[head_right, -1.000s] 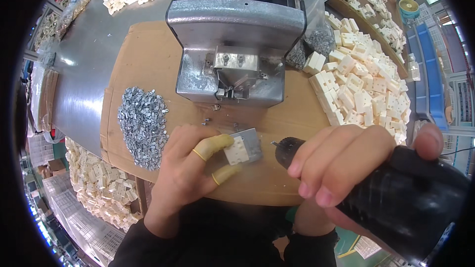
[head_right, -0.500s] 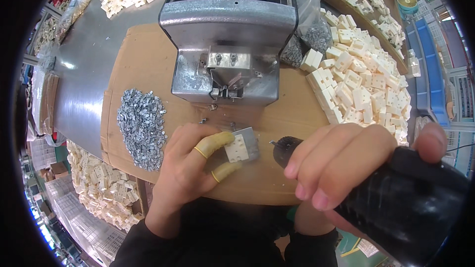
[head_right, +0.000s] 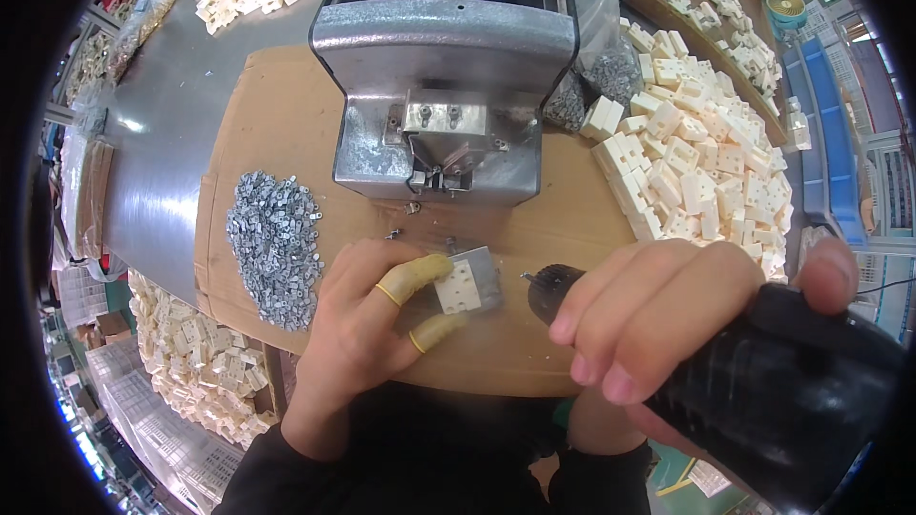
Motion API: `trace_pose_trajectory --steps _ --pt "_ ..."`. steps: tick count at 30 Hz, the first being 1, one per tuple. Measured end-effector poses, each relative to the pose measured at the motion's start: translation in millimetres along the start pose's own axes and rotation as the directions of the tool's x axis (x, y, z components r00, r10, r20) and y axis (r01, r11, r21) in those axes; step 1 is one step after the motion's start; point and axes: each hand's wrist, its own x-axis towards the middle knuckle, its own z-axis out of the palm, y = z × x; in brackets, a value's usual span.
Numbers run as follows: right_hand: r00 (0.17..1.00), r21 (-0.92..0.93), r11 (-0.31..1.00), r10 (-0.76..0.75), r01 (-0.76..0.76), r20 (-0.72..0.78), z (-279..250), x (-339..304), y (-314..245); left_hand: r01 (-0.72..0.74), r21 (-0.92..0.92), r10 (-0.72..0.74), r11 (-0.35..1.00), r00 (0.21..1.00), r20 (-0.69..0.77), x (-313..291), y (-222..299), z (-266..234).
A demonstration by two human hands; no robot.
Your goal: Assembling small plastic housings and metal components using an electric screwdriver at an industrial workstation.
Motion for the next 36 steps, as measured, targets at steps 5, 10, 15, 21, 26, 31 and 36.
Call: trace_pose_trajectory --steps 5,10,15,21,26,31,36 --pt "1.000 0.004 1.000 0.010 -0.010 -0.007 0 0 0 -0.001 0.009 0.001 1.000 1.000 -0.003 -1 -1 1" --pt "1.000 0.006 1.000 0.006 -0.006 -0.012 2 -1 1 0.023 0.025 -0.023 0.999 1.000 0.013 -2 0 1" --pt "0.999 -0.004 1.000 0.007 -0.007 -0.038 4 -1 1 0.061 0.041 -0.062 0.997 0.998 0.033 -1 2 3" --pt "0.997 -0.014 1.000 0.009 -0.010 -0.072 6 -2 4 -0.028 -0.011 0.028 1.000 0.999 -0.041 -9 -2 4" --pt "0.991 -0.040 0.999 0.012 -0.018 -0.136 9 -2 2 0.016 -0.009 -0.015 1.000 1.000 0.017 -13 -3 -11" --pt "0.960 -0.096 0.994 0.023 -0.052 -0.279 21 -4 4 0.089 0.082 -0.093 0.993 0.995 0.043 -16 -7 -16" --pt "0.898 -0.176 0.978 0.027 -0.115 -0.439 36 -4 2 0.152 0.134 -0.135 0.979 0.983 -0.127 -6 8 13"
